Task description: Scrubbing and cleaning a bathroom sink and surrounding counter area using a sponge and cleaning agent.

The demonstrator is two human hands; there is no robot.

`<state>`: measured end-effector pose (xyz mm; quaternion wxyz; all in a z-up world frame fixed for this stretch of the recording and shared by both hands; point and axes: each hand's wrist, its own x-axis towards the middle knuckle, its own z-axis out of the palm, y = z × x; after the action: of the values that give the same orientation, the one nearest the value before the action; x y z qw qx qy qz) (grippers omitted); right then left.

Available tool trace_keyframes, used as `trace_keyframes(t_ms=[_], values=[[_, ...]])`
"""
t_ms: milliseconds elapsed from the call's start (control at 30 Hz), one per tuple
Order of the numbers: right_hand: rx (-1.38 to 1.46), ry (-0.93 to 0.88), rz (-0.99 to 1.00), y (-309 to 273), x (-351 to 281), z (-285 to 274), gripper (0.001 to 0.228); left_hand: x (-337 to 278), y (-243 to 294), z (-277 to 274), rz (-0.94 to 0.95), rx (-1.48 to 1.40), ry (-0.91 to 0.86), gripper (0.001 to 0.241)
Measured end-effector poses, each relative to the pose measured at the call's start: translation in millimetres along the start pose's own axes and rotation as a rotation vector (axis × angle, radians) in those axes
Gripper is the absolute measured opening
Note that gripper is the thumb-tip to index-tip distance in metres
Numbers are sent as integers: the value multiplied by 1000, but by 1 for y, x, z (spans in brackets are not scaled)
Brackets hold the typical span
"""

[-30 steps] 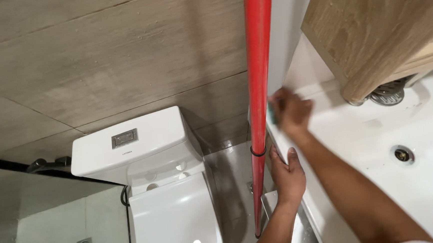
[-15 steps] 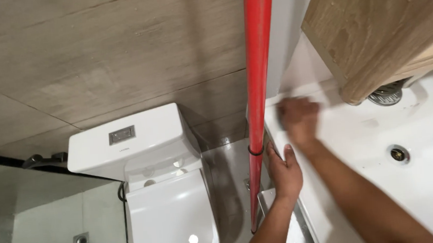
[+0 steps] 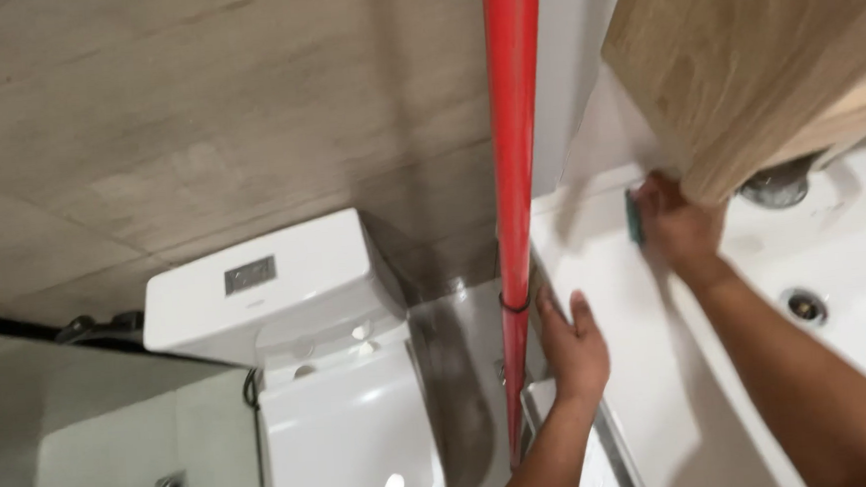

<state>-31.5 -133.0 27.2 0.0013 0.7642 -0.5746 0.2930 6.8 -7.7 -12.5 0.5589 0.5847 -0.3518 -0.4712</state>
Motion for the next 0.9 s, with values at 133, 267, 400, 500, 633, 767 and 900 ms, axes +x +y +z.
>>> trace_keyframes(t_ms=[133, 267, 400, 500, 633, 767, 900], values=[[-85, -6, -61, 6, -3, 0, 8, 6, 8, 5, 48, 68, -1, 57], [-238, 137, -170, 23, -2, -41, 11, -6, 49, -3, -146, -44, -35, 59], [-216, 58, -196, 9, -39, -52, 21, -8, 35, -3, -103, 23, -5, 57], [-131, -3, -250, -8, -50, -72, 33, -4, 34, 0, -72, 34, 16, 57], [-193, -95, -207, 16, -26, -43, 29, -3, 30, 0, -70, 74, 5, 57], [-169, -169, -246, 16, -38, -43, 27, -1, 42, -4, -77, 87, -5, 56], [-78, -138, -347, 20, -25, -44, 37, 1, 23, 0, -75, 37, 12, 55]])
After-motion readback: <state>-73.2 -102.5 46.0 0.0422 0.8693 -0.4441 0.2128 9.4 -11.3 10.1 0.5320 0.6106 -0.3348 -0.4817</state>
